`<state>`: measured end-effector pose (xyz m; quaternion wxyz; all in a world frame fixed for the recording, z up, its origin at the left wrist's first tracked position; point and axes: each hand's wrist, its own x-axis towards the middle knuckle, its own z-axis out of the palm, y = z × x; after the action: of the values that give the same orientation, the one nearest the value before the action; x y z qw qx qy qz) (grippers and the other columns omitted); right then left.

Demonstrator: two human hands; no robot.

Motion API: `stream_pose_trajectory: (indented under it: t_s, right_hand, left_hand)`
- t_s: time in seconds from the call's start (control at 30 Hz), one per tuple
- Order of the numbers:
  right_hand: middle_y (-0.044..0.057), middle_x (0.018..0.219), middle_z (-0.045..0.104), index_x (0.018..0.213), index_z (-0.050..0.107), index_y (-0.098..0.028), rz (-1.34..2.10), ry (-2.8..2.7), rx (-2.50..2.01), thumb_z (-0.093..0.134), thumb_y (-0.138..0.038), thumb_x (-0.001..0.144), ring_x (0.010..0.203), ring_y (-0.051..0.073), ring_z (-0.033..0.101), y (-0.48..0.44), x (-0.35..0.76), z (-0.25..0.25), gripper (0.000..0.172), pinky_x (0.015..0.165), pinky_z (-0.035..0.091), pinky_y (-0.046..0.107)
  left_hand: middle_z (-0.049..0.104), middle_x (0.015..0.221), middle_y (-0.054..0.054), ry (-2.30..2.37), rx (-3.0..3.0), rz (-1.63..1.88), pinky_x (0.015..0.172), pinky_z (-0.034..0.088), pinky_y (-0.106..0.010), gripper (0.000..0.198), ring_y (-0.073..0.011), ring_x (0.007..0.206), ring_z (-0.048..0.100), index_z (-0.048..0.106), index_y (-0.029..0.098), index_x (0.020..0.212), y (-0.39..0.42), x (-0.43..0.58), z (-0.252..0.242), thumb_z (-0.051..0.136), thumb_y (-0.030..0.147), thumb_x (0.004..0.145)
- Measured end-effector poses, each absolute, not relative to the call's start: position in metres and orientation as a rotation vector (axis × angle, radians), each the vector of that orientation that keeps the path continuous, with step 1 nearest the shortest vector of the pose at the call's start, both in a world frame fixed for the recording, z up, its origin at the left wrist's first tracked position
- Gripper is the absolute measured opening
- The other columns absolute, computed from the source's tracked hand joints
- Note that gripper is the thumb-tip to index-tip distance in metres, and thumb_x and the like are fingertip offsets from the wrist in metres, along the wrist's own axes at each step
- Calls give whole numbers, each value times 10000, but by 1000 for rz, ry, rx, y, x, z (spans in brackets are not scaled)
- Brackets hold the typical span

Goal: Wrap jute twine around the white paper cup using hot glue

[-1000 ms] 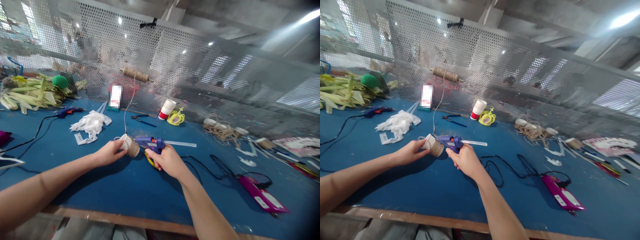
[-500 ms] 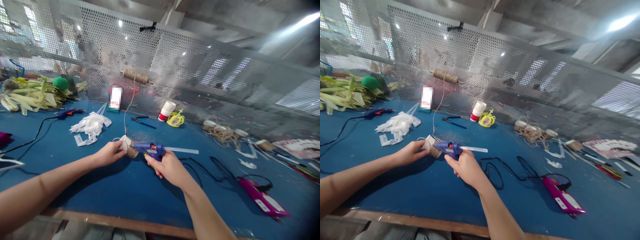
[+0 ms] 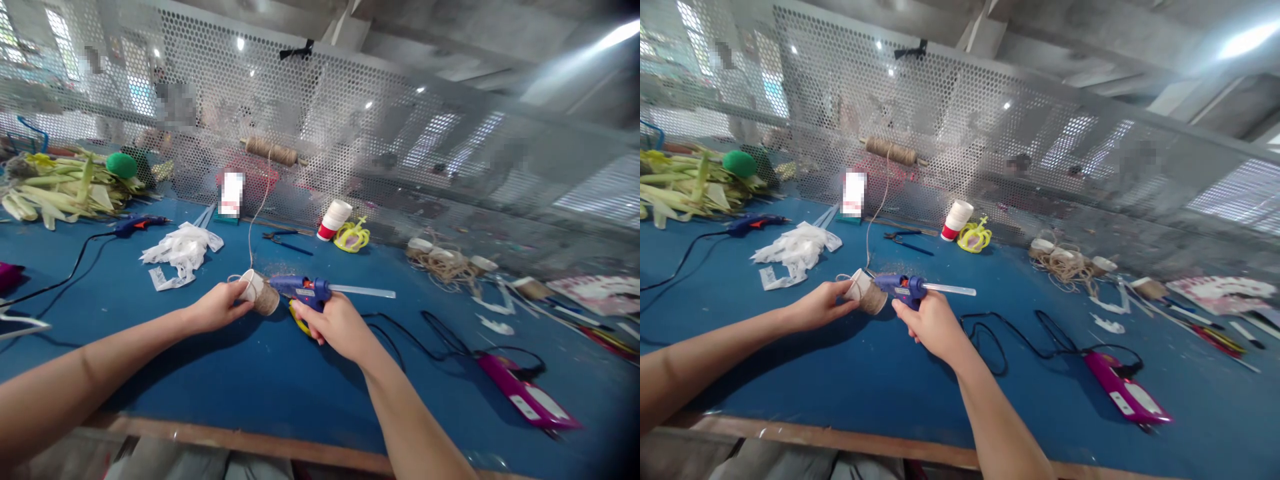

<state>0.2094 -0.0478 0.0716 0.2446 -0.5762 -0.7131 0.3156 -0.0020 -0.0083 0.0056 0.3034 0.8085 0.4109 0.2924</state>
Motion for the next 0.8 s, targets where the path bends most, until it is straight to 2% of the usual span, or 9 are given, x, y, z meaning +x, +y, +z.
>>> stream_pose_trajectory:
  t_s: [0.27, 0.5, 0.63, 0.8]
  right_hand:
    - [-45, 352, 457, 587, 519, -162, 900, -1881, -1593, 506, -375, 741, 317, 86, 433, -44, 207, 70, 262, 371, 395, 202]
    - [-58, 400, 464, 713, 558, -125, 1133, -1570, -1404, 586, -338, 696, 351, 56, 408, -15, 226, 66, 216, 373, 312, 176]
    - [-36, 510, 519, 697, 547, -137, 960, -1371, -1570, 599, -286, 684, 427, 55, 459, 26, 245, 57, 158, 413, 373, 168]
    - [-37, 430, 471, 573, 531, -130, 876, -1421, -1722, 629, -253, 669, 376, 65, 430, 64, 256, 31, 184, 389, 380, 191]
  left_hand:
    - [534, 713, -50, 1134, 2263, 713, 588, 375, -242, 162, -141, 623, 481, 458, 158, 721, -9, 0, 7, 422, 302, 785]
    - [526, 694, -32, 1219, 2235, 702, 598, 369, -239, 167, -140, 639, 490, 456, 153, 719, -10, -1, 11, 418, 299, 790]
    - [543, 695, -29, 1214, 2225, 752, 614, 378, -239, 150, -139, 656, 504, 485, 142, 724, -10, -2, 12, 429, 267, 786]
    - [573, 719, -33, 1191, 2206, 755, 627, 392, -239, 142, -138, 669, 517, 512, 136, 748, -11, -1, 13, 434, 249, 782]
